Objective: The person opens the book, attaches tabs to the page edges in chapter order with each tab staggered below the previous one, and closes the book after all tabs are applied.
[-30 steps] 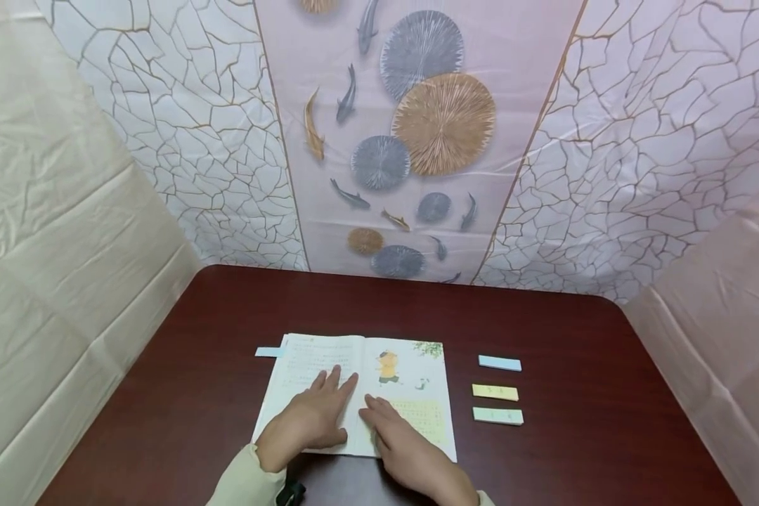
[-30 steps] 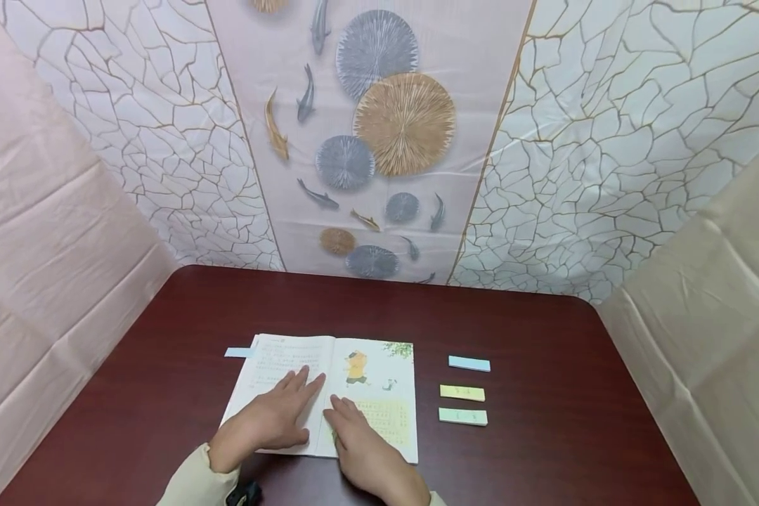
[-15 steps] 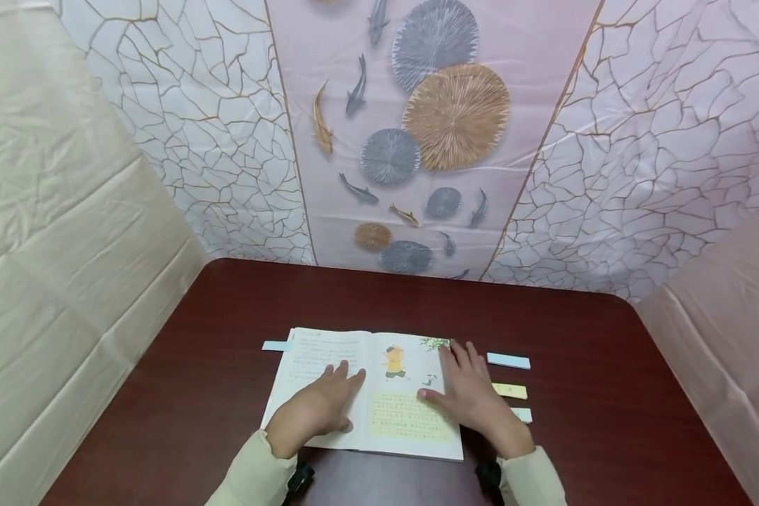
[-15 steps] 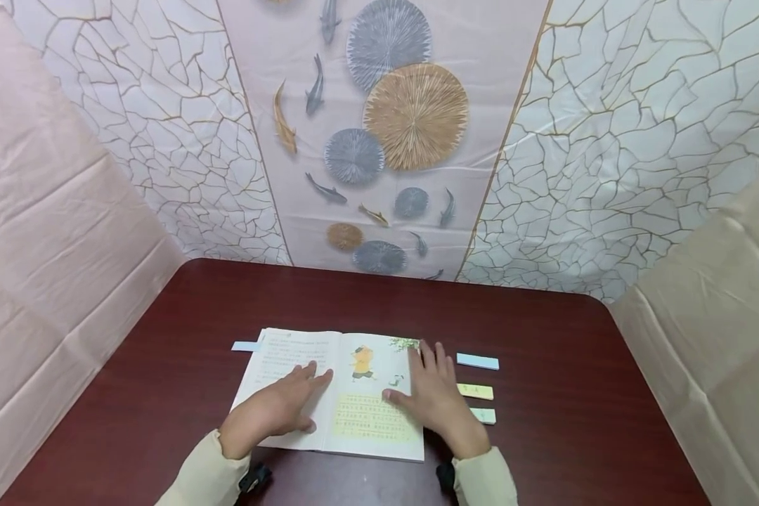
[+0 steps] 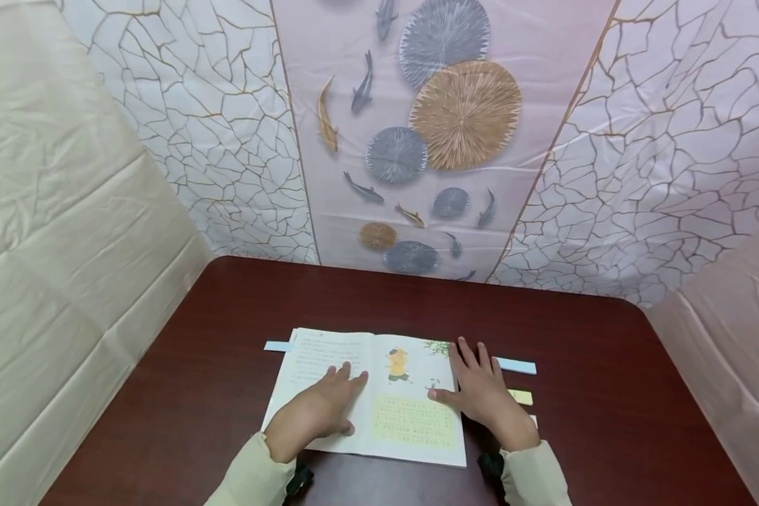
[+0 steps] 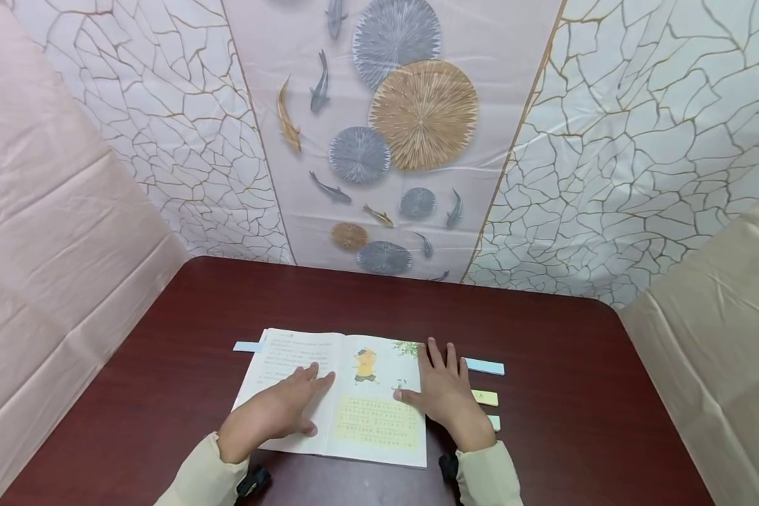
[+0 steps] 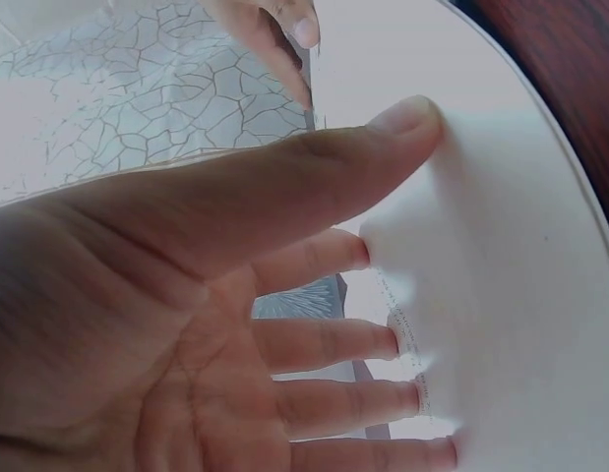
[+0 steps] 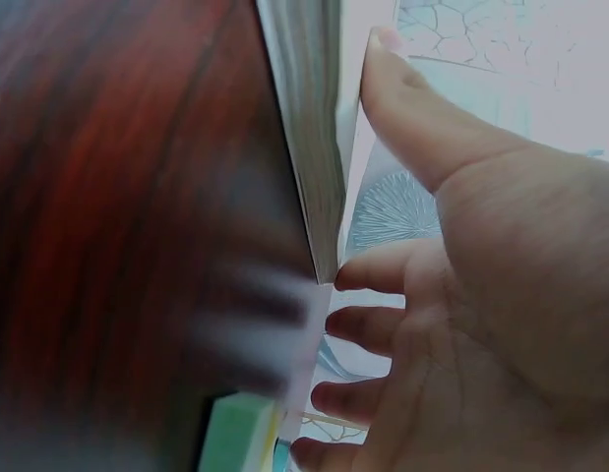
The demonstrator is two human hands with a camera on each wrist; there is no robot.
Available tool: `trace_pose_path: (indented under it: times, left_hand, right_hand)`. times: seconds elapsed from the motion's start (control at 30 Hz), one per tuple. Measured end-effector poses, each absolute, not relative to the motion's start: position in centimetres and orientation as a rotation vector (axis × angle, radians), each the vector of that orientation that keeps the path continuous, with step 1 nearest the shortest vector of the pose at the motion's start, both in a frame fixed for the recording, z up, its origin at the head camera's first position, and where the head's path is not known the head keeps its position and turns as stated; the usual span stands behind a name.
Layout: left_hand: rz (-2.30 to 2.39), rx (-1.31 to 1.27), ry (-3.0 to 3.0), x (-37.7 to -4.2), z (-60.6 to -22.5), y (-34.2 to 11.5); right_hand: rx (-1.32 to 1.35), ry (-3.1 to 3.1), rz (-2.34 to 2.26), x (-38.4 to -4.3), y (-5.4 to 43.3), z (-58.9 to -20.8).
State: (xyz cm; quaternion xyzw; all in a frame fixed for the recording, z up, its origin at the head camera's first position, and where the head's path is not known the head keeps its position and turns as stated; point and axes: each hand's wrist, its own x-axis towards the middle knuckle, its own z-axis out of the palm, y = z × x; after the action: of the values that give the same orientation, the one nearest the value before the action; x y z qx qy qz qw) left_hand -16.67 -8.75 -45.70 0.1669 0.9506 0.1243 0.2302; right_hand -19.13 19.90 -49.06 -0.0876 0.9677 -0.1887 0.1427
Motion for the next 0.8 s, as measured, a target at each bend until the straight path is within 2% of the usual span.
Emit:
trace_pose_path:
  times: [0.27,0.57,0.8]
  left_hand:
    - [0.365,0.463,2.615,-16.7,-46.0,-9.0]
    - [0.340,0.512,2.644,-16.3,-45.9,-9.1]
    - [0.332,0.524,2.642,-16.4,-45.8,-8.6]
  right_hand:
    - [-0.241,2.761,-0.519,-19.0,19.5,-48.9]
    - [-0.374,2.888,-0.522,-18.2,19.3,-47.6]
    - [-0.283,2.800,-0.512,-18.4,19.3,-47.5]
